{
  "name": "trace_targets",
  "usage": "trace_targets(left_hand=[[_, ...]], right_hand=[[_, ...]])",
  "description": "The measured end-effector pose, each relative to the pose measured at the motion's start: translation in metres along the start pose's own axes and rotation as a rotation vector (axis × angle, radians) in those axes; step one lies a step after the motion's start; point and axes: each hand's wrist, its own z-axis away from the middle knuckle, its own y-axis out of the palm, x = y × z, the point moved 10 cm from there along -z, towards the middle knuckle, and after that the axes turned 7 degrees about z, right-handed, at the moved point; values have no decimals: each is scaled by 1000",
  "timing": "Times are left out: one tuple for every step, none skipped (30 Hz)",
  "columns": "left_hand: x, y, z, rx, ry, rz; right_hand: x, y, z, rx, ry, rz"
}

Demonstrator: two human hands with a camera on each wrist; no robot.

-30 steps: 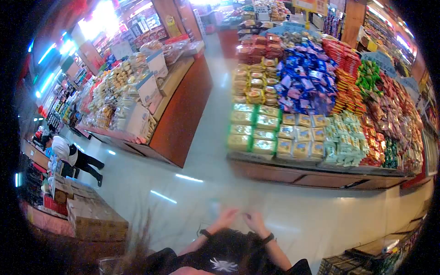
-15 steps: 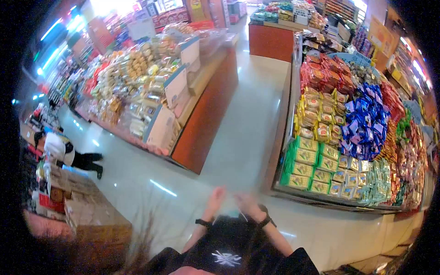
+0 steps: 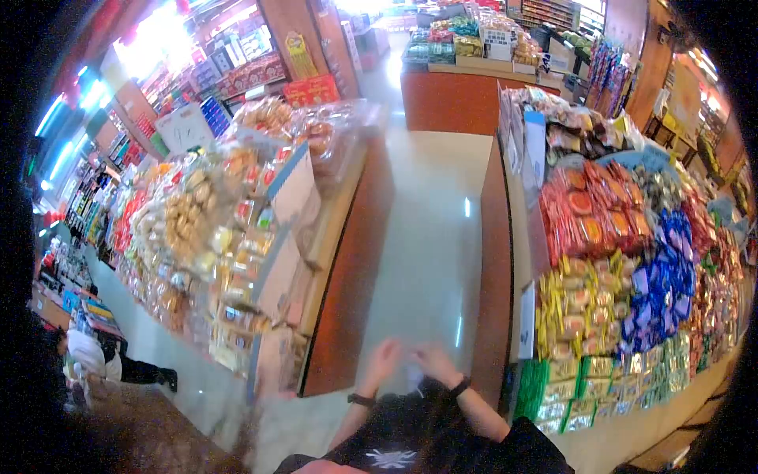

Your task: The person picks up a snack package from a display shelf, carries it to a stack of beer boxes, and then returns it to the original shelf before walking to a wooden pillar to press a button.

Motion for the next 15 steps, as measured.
trace_targets(left_hand=[[1,-6,-19,-7,31,-11],[-3,-11,-33,4,21,14],[-10,-13,-57,10,30,45],[-18,-16,-84,12,42,77],[-23,-17,-106,24,46,43],[-26,-17,-124,37,49,6],[-26,-16,-142,54,49,-31],[-16,-12,-163,77,24,-40],[-6,-6,-187,103,-2,-48],[-3,-2,-212,133,-31,-57],[-4,3,-238,168,-20,-30],[-5,7,-262,204,-15,0],[-10,14,-293,234,0,36],[-7,14,-326,191,37,72],[-12,15,-354,199,56,55]], right_hand=[[8,-11,-17,-49,-46,55],[7,-17,-30,-76,-24,35],[6,-30,-50,-111,-15,27],[5,-45,-70,-145,-11,23],[3,-56,-90,-178,-8,18],[-3,-62,-102,-213,43,-48],[-8,-63,-119,-173,63,-32],[-9,-67,-136,-135,87,-16],[-13,-73,-153,-99,115,1],[8,-90,-165,-97,99,-3],[-4,-92,-186,-96,114,-15],[-21,-90,-204,-91,135,-29],[-34,-95,-224,-88,148,-31],[-26,-123,-234,-256,108,7],[-36,-133,-251,-256,125,27]])
